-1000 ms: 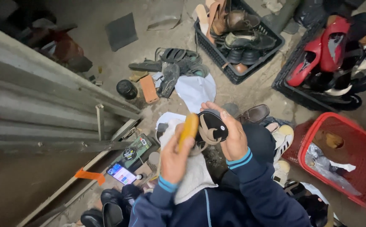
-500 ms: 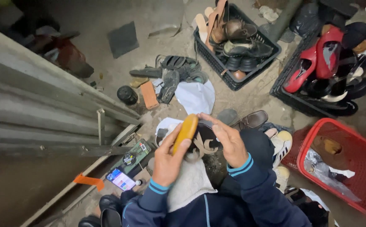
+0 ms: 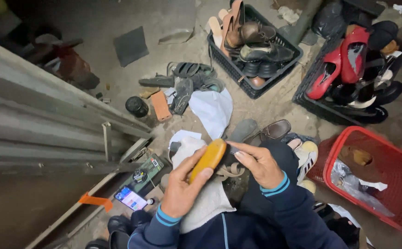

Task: Repairing a sandal by hammering the sole and applying a substance with a sponge.

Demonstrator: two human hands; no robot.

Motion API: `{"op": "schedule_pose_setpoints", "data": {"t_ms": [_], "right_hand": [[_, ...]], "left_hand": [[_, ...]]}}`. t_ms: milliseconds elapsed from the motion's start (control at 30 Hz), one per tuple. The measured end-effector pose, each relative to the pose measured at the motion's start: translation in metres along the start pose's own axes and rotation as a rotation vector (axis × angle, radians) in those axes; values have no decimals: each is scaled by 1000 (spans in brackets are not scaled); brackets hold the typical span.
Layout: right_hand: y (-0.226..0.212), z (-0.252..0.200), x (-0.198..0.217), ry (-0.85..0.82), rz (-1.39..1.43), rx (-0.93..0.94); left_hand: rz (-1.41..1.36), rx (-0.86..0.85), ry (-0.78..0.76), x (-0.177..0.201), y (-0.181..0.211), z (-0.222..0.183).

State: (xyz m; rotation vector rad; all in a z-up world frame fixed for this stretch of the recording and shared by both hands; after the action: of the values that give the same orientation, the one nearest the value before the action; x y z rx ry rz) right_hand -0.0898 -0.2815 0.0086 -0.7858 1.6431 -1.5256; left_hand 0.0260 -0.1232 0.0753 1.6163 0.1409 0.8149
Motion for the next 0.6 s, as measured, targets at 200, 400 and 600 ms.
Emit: {"op": "schedule_pose_setpoints", "data": {"t_ms": [200, 400, 600], "right_hand": [[-45, -2, 17, 166, 61, 154], [-45, -15, 18, 214, -10, 140], [-9, -21, 48, 267, -18, 155]], "left_hand": [[141, 202, 112, 19, -107, 10], [94, 88, 79, -3, -38, 5], [206, 347, 93, 27, -149, 5]]}}
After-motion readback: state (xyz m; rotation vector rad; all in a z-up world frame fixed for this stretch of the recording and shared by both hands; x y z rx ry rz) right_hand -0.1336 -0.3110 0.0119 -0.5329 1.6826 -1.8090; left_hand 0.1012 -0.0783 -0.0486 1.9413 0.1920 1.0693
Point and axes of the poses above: each hand's wrist, its own z-axis towards the middle knuckle, its own x-axis out of the back of the hand, y = z × x, the point moved 10 cm from there along z, towards the middle knuckle, and after that the axes turned 10 degrees about z, right-handed, at the moved point
